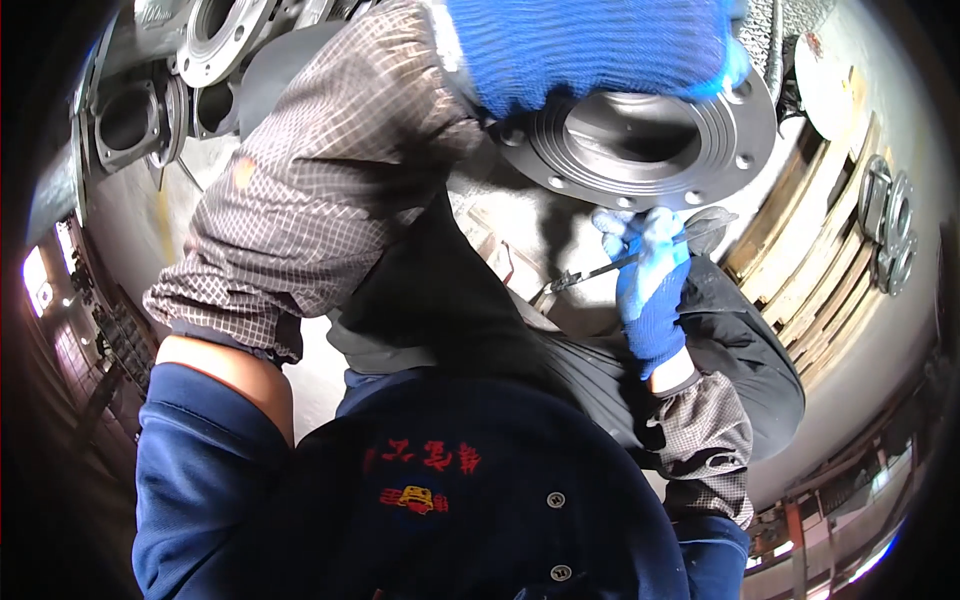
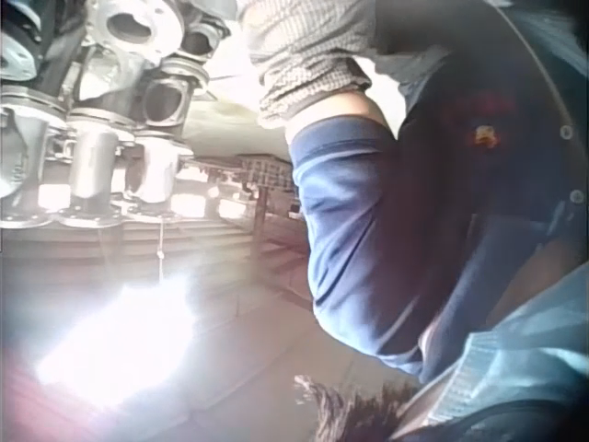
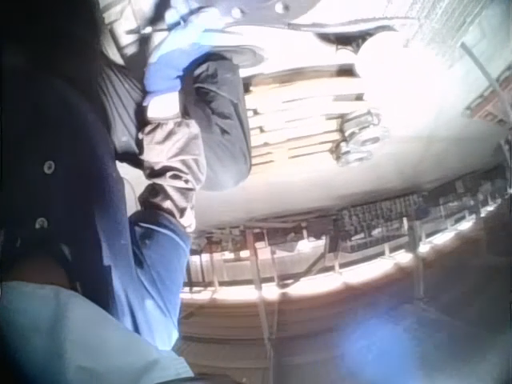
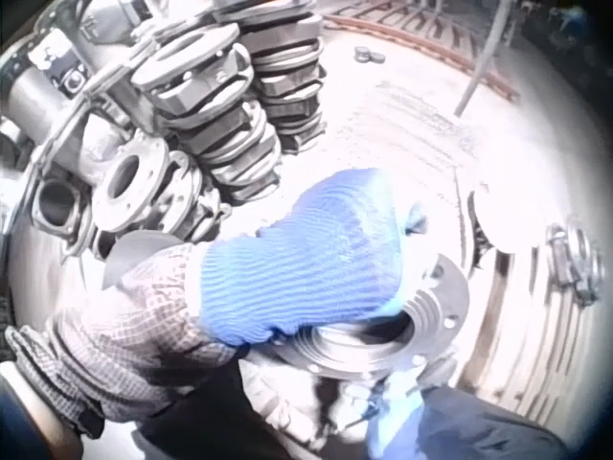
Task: The person picks up metal flanges from a pile on the floor and uses a handheld grinding tool to smooth the internal and external edges of the components. They turn the flanges over by hand to work on different sides and then place the finished parts onto a wooden pallet.
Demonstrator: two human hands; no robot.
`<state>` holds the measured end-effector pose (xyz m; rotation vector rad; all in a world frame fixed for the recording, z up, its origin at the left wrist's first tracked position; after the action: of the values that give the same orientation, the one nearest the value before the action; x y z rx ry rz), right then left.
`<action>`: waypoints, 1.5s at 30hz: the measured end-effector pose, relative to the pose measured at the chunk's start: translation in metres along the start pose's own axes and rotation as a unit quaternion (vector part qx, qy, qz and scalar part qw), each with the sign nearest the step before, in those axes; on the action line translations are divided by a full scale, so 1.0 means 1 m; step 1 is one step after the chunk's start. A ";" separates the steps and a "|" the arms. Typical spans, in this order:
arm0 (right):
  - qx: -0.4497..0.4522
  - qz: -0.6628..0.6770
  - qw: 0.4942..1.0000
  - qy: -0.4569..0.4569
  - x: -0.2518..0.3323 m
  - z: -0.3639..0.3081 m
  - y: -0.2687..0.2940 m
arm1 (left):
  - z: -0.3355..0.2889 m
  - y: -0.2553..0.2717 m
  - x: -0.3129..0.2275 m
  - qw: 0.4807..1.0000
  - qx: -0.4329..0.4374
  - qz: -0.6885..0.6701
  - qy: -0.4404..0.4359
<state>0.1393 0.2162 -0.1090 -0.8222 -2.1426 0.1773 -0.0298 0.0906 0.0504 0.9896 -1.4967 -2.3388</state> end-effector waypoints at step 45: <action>0.071 -0.163 0.983 0.052 0.043 -0.032 -0.041 | -0.030 -0.015 0.038 0.940 -0.191 -0.276 0.059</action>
<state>0.1235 0.2056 -0.0442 -0.3811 -2.1050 0.1125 -0.0373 0.0572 0.0131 1.5452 -0.7258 -2.7161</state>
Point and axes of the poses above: each hand's wrist, its own z-axis towards the middle knuckle, its own y-axis out of the back of the hand, x = y × z, the point moved 6 cm from there along z, towards the middle knuckle, and after that the axes turned 15 degrees about z, right-handed, at the moved point
